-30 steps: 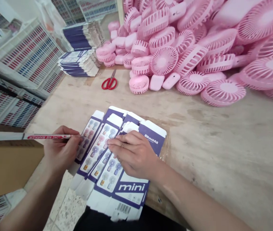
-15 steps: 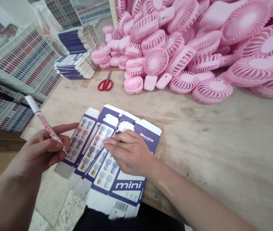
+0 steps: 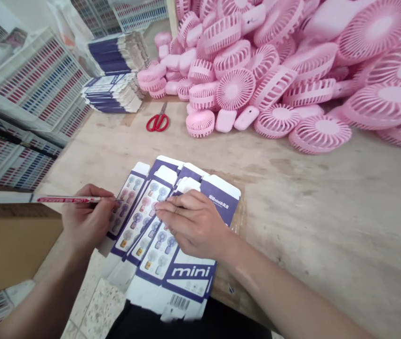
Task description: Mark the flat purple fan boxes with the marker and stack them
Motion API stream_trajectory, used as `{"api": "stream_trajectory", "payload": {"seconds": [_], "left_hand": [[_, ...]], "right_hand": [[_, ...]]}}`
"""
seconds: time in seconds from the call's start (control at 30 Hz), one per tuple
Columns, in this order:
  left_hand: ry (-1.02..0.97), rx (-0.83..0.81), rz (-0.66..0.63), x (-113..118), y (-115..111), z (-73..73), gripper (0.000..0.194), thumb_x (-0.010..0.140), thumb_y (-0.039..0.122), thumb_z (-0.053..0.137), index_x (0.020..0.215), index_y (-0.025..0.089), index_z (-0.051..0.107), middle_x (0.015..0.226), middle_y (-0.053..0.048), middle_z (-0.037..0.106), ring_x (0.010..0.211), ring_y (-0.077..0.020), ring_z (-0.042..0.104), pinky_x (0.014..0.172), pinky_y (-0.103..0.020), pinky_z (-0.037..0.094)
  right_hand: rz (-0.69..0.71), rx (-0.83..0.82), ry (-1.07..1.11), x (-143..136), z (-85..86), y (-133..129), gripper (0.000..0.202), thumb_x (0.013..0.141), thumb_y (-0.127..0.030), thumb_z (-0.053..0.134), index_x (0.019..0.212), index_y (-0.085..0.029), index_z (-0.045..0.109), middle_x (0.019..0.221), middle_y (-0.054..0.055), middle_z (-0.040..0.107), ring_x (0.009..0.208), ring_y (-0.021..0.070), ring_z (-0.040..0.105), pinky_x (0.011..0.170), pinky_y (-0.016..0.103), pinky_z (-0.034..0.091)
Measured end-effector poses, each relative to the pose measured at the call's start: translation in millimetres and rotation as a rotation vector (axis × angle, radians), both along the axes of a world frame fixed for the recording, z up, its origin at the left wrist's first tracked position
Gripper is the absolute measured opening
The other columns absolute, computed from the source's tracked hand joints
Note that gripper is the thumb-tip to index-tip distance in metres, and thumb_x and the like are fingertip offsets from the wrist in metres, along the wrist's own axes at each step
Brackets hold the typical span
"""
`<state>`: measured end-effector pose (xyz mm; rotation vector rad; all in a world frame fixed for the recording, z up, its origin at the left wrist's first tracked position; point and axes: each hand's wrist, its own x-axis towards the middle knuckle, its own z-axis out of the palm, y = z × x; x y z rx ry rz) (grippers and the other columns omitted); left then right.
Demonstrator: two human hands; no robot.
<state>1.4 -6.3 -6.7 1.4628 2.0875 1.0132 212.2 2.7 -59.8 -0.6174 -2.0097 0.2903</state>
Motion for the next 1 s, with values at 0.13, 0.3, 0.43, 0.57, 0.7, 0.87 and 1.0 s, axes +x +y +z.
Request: {"api": "stream_trajectory", "payload": {"seconds": [0.13, 0.3, 0.43, 0.57, 0.7, 0.87, 1.0], "left_hand": [[-0.036, 0.006, 0.030, 4, -1, 6.7, 0.004, 0.064, 0.016, 0.058, 0.063, 0.017, 0.055, 0.046, 0.005, 0.051, 0.040, -0.0077, 0.042, 0.037, -0.018, 0.030], [-0.501, -0.358, -0.111, -12, 13, 28.0, 0.028, 0.063, 0.018, 0.058, 0.090, 0.013, 0.061, 0.050, 0.002, 0.054, 0.038, -0.0076, 0.041, 0.034, -0.018, 0.027], [-0.671, -0.552, -0.254, -22, 16, 49.6, 0.051, 0.060, 0.020, 0.062, 0.111, 0.013, 0.059, 0.049, 0.001, 0.052, 0.038, -0.0085, 0.043, 0.032, -0.016, 0.021], [-0.832, -0.597, -0.319, -16, 8, 51.5, 0.052, 0.059, 0.016, 0.058, 0.111, 0.016, 0.061, 0.050, 0.001, 0.054, 0.035, -0.0084, 0.043, 0.031, -0.017, 0.023], [-0.788, -0.519, -0.323, -6, 6, 30.5, 0.031, 0.060, 0.016, 0.057, 0.091, 0.014, 0.065, 0.047, 0.001, 0.055, 0.034, -0.0075, 0.040, 0.032, -0.017, 0.023], [-0.332, -0.037, 0.060, 2, 4, 7.0, 0.006, 0.062, 0.014, 0.058, 0.063, 0.018, 0.053, 0.048, 0.004, 0.054, 0.039, -0.0076, 0.042, 0.037, -0.018, 0.030], [-0.127, -0.028, 0.054, 7, 0, 5.7, 0.004, 0.063, 0.015, 0.056, 0.063, 0.019, 0.054, 0.046, 0.005, 0.047, 0.039, -0.0083, 0.041, 0.038, -0.020, 0.029]], "right_hand": [[0.003, 0.001, 0.003, 0, 0.5, 0, 0.024, 0.077, -0.005, 0.051, 0.098, -0.013, 0.059, 0.098, 0.007, 0.070, 0.082, 0.0157, 0.062, 0.069, 0.033, 0.051], [0.000, 0.009, 0.002, -1, 0.8, 0, 0.024, 0.076, -0.004, 0.050, 0.096, -0.013, 0.059, 0.097, 0.006, 0.070, 0.080, 0.0156, 0.062, 0.068, 0.033, 0.051], [-0.005, 0.013, -0.002, -1, 0.7, 0, 0.024, 0.077, -0.005, 0.050, 0.097, -0.013, 0.059, 0.097, 0.006, 0.070, 0.081, 0.0157, 0.062, 0.068, 0.034, 0.051], [-0.003, 0.012, -0.011, 0, 1.0, 0, 0.025, 0.077, -0.004, 0.049, 0.099, -0.013, 0.058, 0.097, 0.006, 0.070, 0.081, 0.0157, 0.062, 0.068, 0.034, 0.051], [0.002, 0.009, -0.017, 1, 0.8, 0, 0.026, 0.077, -0.005, 0.048, 0.100, -0.013, 0.058, 0.098, 0.008, 0.070, 0.082, 0.0157, 0.062, 0.070, 0.034, 0.052], [0.010, 0.000, -0.006, 1, -0.3, -1, 0.025, 0.078, -0.006, 0.049, 0.101, -0.013, 0.058, 0.097, 0.007, 0.070, 0.083, 0.0161, 0.062, 0.069, 0.034, 0.052], [0.008, -0.006, -0.015, 1, -0.7, -1, 0.026, 0.079, -0.007, 0.050, 0.103, -0.013, 0.058, 0.097, 0.007, 0.070, 0.086, 0.0165, 0.062, 0.070, 0.035, 0.052]]}}
